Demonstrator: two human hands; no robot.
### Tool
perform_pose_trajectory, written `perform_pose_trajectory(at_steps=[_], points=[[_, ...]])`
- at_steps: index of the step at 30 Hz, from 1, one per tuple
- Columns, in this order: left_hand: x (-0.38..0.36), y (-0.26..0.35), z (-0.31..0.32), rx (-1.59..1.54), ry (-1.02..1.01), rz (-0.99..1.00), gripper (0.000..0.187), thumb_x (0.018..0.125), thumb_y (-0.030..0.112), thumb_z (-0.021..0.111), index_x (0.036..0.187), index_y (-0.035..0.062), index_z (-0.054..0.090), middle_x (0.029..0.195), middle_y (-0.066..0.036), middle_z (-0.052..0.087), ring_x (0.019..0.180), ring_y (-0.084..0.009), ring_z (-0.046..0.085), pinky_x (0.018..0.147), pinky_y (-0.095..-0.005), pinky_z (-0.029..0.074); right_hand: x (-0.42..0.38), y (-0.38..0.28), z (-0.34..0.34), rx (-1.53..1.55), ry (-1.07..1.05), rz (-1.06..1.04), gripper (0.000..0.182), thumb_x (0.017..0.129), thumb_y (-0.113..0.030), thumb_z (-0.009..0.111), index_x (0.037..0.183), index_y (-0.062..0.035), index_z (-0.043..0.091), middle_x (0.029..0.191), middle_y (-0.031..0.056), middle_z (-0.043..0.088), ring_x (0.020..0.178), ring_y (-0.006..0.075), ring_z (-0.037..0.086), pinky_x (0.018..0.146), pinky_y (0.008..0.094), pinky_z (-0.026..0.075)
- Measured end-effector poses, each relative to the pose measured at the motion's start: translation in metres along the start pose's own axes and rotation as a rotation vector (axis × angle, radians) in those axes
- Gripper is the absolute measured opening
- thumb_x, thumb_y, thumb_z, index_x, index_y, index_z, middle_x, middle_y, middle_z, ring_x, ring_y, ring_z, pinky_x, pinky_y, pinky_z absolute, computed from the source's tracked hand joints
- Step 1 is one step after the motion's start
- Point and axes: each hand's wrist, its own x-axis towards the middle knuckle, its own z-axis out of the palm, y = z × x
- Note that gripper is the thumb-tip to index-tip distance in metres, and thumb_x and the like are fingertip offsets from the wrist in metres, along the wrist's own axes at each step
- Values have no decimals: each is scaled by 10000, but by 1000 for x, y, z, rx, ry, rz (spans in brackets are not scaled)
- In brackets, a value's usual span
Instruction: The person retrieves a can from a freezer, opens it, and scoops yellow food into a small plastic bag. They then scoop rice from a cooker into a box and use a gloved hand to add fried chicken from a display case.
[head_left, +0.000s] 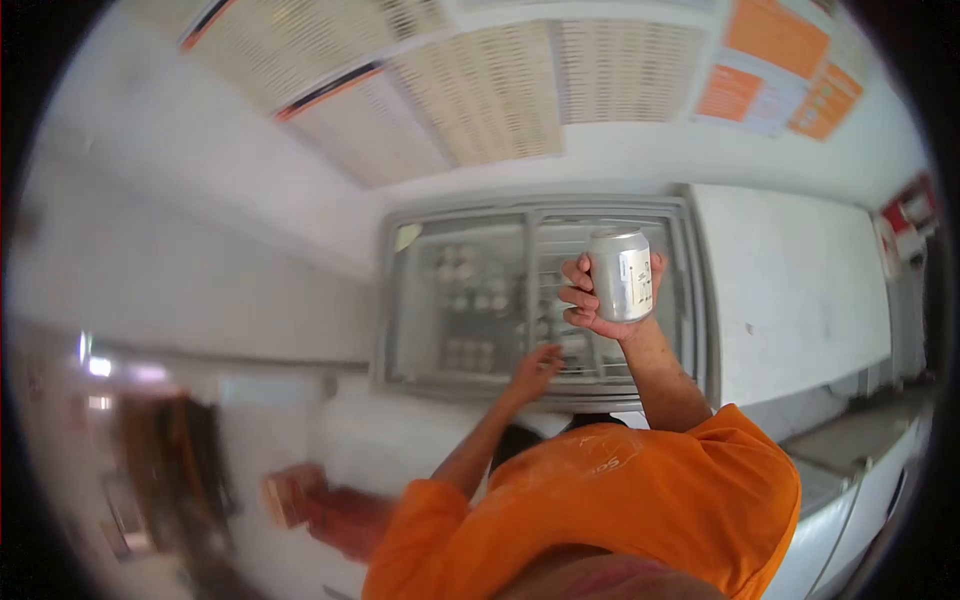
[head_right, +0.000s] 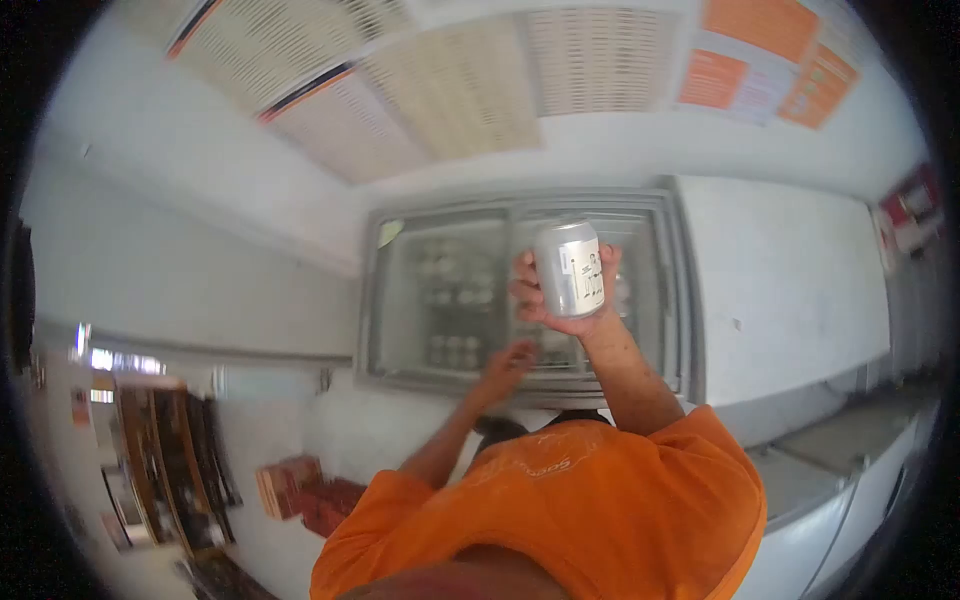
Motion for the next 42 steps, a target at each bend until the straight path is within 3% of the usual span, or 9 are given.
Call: perform_pose_trajectory(at_steps=[6, 9, 17, 18, 23, 26, 35, 39, 42], points=[[-219, 53, -182, -165, 889, 51, 290, 888, 120, 529, 1154, 7, 518, 1056, -72, 600, 976, -161, 572, 823, -299, 451, 121, 189, -5, 67, -114, 448, 778, 644, -637, 491, 1105, -14, 559, 954, 79, 510, 731, 246, 438, 663, 355, 332], [-323, 89, -240, -215, 1081, 222, 282, 881, 97, 494, 1146, 1, 513, 1075, -95, 589, 1007, -188, 564, 836, -294, 439, 175, 321, -12, 124, -144, 649, 779, 642, -633, 497, 1110, -14, 556, 942, 102, 527, 698, 257, 447, 667, 364, 334], [-491, 98, -320, -185, 1390, 429, 390, 843, 106, 511, 1222, 31, 458, 1208, -121, 511, 1143, -231, 487, 904, -359, 404, 244, 594, 6, 270, -348, 1077, 710, 707, -629, 460, 1116, -56, 546, 946, 129, 536, 696, 275, 479, 657, 377, 353], [-501, 95, -333, -217, 1428, 426, 477, 841, 222, 544, 1262, 34, 425, 1283, -103, 456, 1205, -202, 414, 931, -322, 356, 250, 621, 5, 306, -354, 1126, 715, 712, -630, 460, 1141, -62, 534, 959, 133, 543, 700, 277, 490, 662, 380, 363], [-499, 80, -425, -320, 1556, 650, 565, 795, 177, 521, 1327, 44, 384, 1345, -129, 418, 1254, -212, 381, 947, -318, 355, 311, 701, -42, 280, -312, 1281, 730, 733, -629, 448, 1209, -77, 497, 1026, 140, 564, 761, 292, 546, 663, 391, 419], [-556, 98, -456, -321, 1544, 484, 527, 765, 129, 480, 1274, 2, 426, 1240, -155, 469, 1124, -202, 462, 955, -300, 362, 319, 773, -37, 201, -333, 1346, 726, 751, -617, 427, 1242, -83, 473, 1052, 130, 575, 838, 313, 597, 638, 415, 490], [-636, 31, -650, 36, 1841, 541, 364, 772, 132, 464, 1098, -27, 497, 1096, -139, 532, 1021, -196, 496, 914, -321, 379, 446, 947, -58, 16, -222, 1529, 702, 741, -526, 481, 1225, -18, 489, 1079, 165, 591, 905, 300, 612, 772, 413, 506], [-676, 17, -706, 1, 2102, 536, 434, 745, 267, 534, 1039, -52, 546, 1037, -146, 561, 974, -208, 526, 869, -327, 402, 484, 1030, -76, -188, -170, 1634, 685, 734, -468, 530, 1238, -8, 477, 1103, 173, 597, 954, 296, 618, 841, 428, 502], [-711, -16, -723, 37, 2223, 491, 513, 753, 395, 573, 1022, -39, 524, 1007, -136, 581, 925, -214, 576, 792, -322, 466, 479, 1092, -95, 68, -268, 1655, 575, 772, -312, 585, 1237, 2, 458, 1094, 146, 600, 950, 268, 620, 830, 383, 511]])
